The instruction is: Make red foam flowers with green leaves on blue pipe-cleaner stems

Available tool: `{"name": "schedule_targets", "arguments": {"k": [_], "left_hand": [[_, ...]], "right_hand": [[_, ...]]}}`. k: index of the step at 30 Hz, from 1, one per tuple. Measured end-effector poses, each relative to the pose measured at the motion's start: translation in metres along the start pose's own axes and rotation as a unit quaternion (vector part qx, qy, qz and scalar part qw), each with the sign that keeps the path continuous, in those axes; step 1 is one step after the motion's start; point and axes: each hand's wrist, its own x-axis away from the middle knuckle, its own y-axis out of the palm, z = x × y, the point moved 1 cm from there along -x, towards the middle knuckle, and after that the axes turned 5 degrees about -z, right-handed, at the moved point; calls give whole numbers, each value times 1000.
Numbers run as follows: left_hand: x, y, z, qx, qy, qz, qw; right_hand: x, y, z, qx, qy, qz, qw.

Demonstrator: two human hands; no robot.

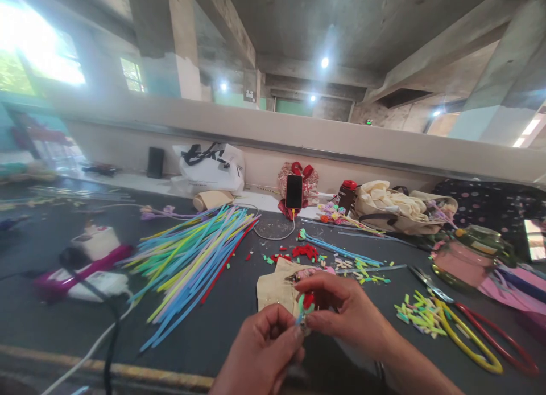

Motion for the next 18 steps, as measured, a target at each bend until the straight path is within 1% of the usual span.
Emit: {"name": "schedule_targets", "arguments": {"k": [2,3,5,7,9,10,12,14,16,18], "left_hand": [[0,-2,2,10,3,8,1000],[0,-2,4,19,5,11,1000],[1,-4,7,44,10,15,999],[1,-4,10,73,17,17,997],[2,-2,11,101,21,11,995],[2,-1,12,113,19,5,993],[2,2,11,137,10,-8,990],[2,4,10,154,-1,-20,988],[1,5,8,164,-4,-29,986],[0,5,7,165,-8,-42,985]], "right_hand": [[0,-3,-1,-25,6,-8,1000],[0,-5,-1,-41,7,-1,999],[1,-9,0,-64,17,42,997],[4,-10,3,-71,43,93,992],[7,-6,7,-71,60,111,989],[9,-2,9,-66,52,110,990],[12,5,8,-31,-4,107,994],[15,10,3,39,-101,104,989],[17,12,-3,107,-193,95,971],[17,12,-7,151,-247,89,953]]}}
